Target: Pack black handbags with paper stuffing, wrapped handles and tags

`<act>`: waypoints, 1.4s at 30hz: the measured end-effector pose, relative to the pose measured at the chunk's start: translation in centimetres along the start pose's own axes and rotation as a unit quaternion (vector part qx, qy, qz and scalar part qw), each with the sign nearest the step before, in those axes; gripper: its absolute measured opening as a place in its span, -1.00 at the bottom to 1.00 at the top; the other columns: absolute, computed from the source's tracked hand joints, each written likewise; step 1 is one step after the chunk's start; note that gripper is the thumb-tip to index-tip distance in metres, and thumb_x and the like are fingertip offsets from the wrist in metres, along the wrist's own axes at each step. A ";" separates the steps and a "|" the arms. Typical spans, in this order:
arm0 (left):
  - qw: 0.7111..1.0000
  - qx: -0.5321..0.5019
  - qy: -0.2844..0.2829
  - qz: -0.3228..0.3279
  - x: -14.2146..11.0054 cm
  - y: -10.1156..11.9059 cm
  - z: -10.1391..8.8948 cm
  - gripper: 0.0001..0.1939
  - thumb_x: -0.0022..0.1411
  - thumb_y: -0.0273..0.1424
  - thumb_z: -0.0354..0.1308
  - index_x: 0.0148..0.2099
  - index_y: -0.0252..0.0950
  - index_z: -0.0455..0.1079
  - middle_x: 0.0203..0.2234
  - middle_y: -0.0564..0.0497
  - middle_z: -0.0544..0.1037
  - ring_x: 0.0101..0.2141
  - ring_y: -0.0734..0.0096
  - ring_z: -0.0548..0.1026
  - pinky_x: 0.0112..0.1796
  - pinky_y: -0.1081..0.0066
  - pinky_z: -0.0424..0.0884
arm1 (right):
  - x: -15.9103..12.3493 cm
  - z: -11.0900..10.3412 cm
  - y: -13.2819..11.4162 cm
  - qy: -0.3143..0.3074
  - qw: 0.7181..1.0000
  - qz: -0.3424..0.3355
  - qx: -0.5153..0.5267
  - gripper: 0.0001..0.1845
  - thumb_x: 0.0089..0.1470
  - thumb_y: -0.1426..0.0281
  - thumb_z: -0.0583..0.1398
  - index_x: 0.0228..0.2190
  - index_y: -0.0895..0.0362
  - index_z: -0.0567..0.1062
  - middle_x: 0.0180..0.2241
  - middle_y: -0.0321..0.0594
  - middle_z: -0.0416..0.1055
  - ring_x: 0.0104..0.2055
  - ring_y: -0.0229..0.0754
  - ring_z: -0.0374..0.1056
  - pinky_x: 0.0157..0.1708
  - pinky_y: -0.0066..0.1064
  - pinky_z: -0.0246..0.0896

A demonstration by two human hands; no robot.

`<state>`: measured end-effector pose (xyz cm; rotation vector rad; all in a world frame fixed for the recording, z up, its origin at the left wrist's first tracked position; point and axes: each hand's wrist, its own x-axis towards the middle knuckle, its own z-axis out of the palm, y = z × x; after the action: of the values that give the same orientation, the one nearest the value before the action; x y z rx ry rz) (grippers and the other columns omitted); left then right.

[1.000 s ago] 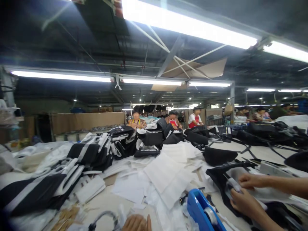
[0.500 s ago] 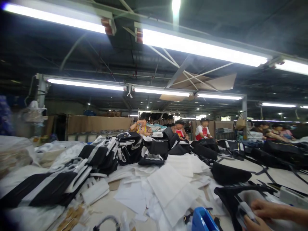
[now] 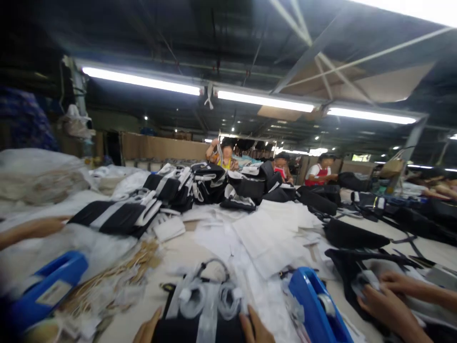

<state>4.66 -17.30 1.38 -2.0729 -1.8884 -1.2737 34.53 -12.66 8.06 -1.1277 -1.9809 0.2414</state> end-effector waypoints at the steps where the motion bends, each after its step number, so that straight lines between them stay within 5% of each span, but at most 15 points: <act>1: 1.000 -0.004 -0.017 -0.024 -1.7 0.1 -0.7 -0.21 0.14 -0.35 0.14 0.37 -0.21 -0.04 0.02 -0.22 0.46 0.00 -0.04 0.48 -0.08 0.06 0.51 | -1.3 1.5 0.1 -0.014 1.000 0.018 -0.014 -0.75 0.14 0.19 0.09 -0.22 -0.09 0.52 -0.29 -0.21 0.53 -0.19 0.04 0.46 -0.33 -0.20 0.44; 4: 0.989 -0.040 -0.070 -0.120 -3.7 1.5 -2.1 -0.23 0.16 -0.31 0.14 0.36 -0.31 -0.04 0.18 -0.29 0.29 0.17 -0.06 0.30 0.11 -0.05 0.33 | -3.0 3.2 0.4 -0.030 0.995 0.053 -0.083 -0.65 0.22 0.30 -0.01 -0.11 0.06 0.49 -0.08 0.00 0.47 0.03 0.16 0.35 -0.03 0.04 0.30; 8: 0.974 -0.112 -0.092 -0.172 -2.6 2.9 -2.1 -0.21 0.15 -0.37 0.17 0.36 -0.30 -0.06 0.19 -0.28 0.25 0.20 -0.02 0.24 0.17 -0.09 0.23 | 1.3 3.9 -3.1 0.005 0.981 -0.032 -0.191 -0.56 0.24 0.41 -0.03 0.11 0.23 0.33 0.22 0.12 0.15 0.29 0.20 0.00 0.20 0.17 -0.01; 11: 0.969 -0.150 -0.076 -0.181 -2.7 2.9 -2.2 -0.12 0.10 -0.39 0.24 0.37 -0.24 -0.13 0.21 -0.27 0.20 0.22 -0.05 0.19 0.17 -0.15 0.18 | 6.0 6.7 -8.7 -0.103 0.975 -0.172 -0.094 -0.55 0.26 0.53 -0.10 0.12 0.17 0.30 0.18 -0.01 0.21 0.25 -0.01 0.08 0.21 -0.05 0.06; 14: 0.960 -0.181 -0.052 -0.207 -4.2 2.4 -3.3 -0.03 0.01 -0.39 0.33 0.36 -0.24 -0.12 0.20 -0.29 0.20 0.20 -0.10 0.21 0.14 -0.17 0.23 | 8.8 10.9 -13.1 -0.231 0.948 -0.216 0.032 -0.67 0.31 0.49 -0.08 -0.04 0.14 0.40 -0.04 -0.09 0.39 0.04 -0.14 0.28 0.08 -0.28 0.20; 19: 0.932 -0.211 -0.032 -0.294 -7.5 2.2 -7.0 -0.34 0.01 -0.47 0.28 0.18 -0.19 0.19 -0.06 -0.12 0.44 -0.15 0.18 0.48 -0.18 0.20 0.52 | 8.9 15.1 -13.5 -0.430 0.872 -0.236 0.003 -0.58 0.37 0.25 -0.09 -0.40 0.14 0.43 -0.41 -0.24 0.40 -0.34 -0.24 0.31 -0.27 -0.41 0.17; 24: 0.885 -0.300 -0.079 -0.348 -9.3 3.5 -8.3 -0.56 -0.04 -0.57 0.18 -0.07 -0.14 0.35 -0.31 0.09 0.52 -0.34 0.36 0.49 -0.33 0.42 0.48 | 8.4 14.9 -12.4 -0.488 0.826 -0.279 -0.031 -0.54 0.36 0.19 -0.08 -0.45 0.14 0.41 -0.45 -0.25 0.40 -0.36 -0.23 0.28 -0.19 -0.34 0.11; 30: 0.778 -0.410 -0.099 -0.465 -9.1 4.7 -8.0 -0.47 0.04 -0.51 0.13 0.10 -0.12 0.30 -0.05 0.04 0.53 -0.16 0.32 0.51 -0.22 0.46 0.48 | 8.4 14.6 -12.7 -0.480 0.843 -0.243 0.006 -0.58 0.37 0.28 -0.09 -0.35 0.14 0.47 -0.47 -0.30 0.41 -0.37 -0.26 0.34 0.10 -0.19 0.05; 34: 0.703 -0.563 -0.114 -0.419 -8.4 4.8 -7.7 -0.48 0.10 -0.43 0.16 0.14 -0.15 0.26 -0.10 0.05 0.54 -0.13 0.30 0.50 -0.10 0.44 0.45 | 8.4 14.2 -12.6 -0.465 0.857 -0.219 0.040 -0.67 0.36 0.39 -0.06 -0.22 0.11 0.50 -0.45 -0.35 0.43 -0.35 -0.30 0.38 0.22 -0.19 -0.06; 36: 0.698 -0.573 -0.131 -0.408 -8.2 4.7 -7.5 -0.51 0.13 -0.36 0.19 0.13 -0.14 0.27 -0.15 0.07 0.54 -0.19 0.30 0.50 -0.17 0.45 0.46 | 8.5 13.9 -12.6 -0.462 0.862 -0.204 0.053 -0.69 0.35 0.42 -0.04 -0.18 0.08 0.50 -0.40 -0.37 0.46 -0.33 -0.31 0.40 0.26 -0.20 -0.10; 40: 0.733 -0.540 -0.176 -0.376 -8.1 4.2 -7.1 -0.77 0.19 -0.31 0.15 -0.08 -0.18 0.43 -0.23 0.04 0.54 -0.19 0.27 0.47 -0.12 0.43 0.43 | 8.6 13.8 -13.0 -0.468 0.865 -0.169 0.071 -0.68 0.34 0.43 -0.04 -0.17 0.04 0.50 -0.32 -0.39 0.50 -0.27 -0.33 0.42 0.30 -0.23 -0.15; 42: 0.753 -0.531 -0.166 -0.351 -8.3 3.9 -7.0 -0.73 0.24 -0.27 0.11 -0.03 -0.18 0.44 -0.13 -0.01 0.52 -0.08 0.21 0.44 -0.02 0.38 0.39 | 8.6 13.9 -13.1 -0.482 0.859 -0.162 0.061 -0.69 0.34 0.43 -0.05 -0.18 0.05 0.49 -0.31 -0.39 0.49 -0.26 -0.34 0.42 0.30 -0.24 -0.17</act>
<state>5.16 -28.72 2.83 -2.0252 -2.5992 -2.8871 13.85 -10.47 10.82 -0.5782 -2.9263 0.8685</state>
